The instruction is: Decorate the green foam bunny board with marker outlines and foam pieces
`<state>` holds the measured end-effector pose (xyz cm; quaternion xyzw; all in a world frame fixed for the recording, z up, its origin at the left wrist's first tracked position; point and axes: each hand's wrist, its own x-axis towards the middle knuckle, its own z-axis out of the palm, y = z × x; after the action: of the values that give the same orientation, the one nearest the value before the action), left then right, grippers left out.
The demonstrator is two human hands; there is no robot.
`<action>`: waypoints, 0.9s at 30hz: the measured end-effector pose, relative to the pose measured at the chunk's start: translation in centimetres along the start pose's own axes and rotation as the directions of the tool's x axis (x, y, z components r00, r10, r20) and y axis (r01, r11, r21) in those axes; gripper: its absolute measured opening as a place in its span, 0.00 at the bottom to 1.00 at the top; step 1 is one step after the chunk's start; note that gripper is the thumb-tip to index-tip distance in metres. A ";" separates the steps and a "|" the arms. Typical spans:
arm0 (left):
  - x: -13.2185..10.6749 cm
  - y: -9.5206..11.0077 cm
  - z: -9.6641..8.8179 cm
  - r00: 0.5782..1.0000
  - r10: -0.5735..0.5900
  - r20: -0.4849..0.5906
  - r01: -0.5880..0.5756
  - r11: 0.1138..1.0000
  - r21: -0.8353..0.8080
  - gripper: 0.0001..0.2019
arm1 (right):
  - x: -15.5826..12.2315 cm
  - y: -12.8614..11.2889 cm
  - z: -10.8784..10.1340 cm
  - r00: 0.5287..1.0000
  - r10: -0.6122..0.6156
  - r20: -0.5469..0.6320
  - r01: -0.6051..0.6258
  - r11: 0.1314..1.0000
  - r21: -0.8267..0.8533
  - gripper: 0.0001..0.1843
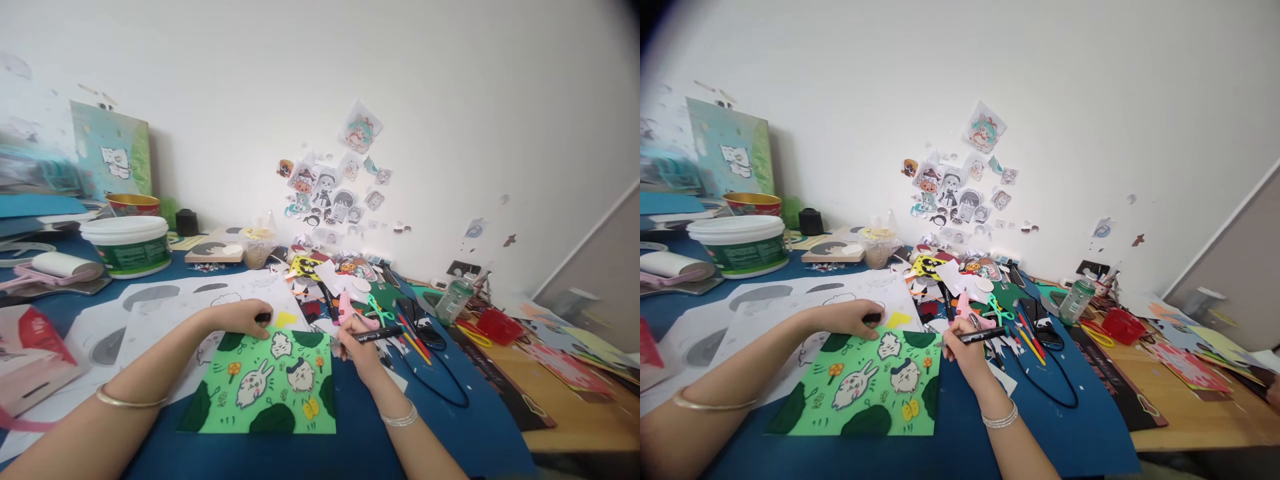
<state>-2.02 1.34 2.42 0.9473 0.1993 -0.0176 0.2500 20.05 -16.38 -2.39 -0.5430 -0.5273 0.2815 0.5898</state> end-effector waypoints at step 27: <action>-0.2 0.4 -0.2 0.995 -0.068 -0.066 0.063 0.995 -0.074 0.17 | 0.4 0.2 -0.5 0.972 -0.110 -0.209 0.124 0.991 0.055 0.16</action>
<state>-2.07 1.06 2.81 0.9308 0.2394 0.0139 0.2760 20.70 -16.15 -2.33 -0.5170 -0.4848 0.2063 0.6746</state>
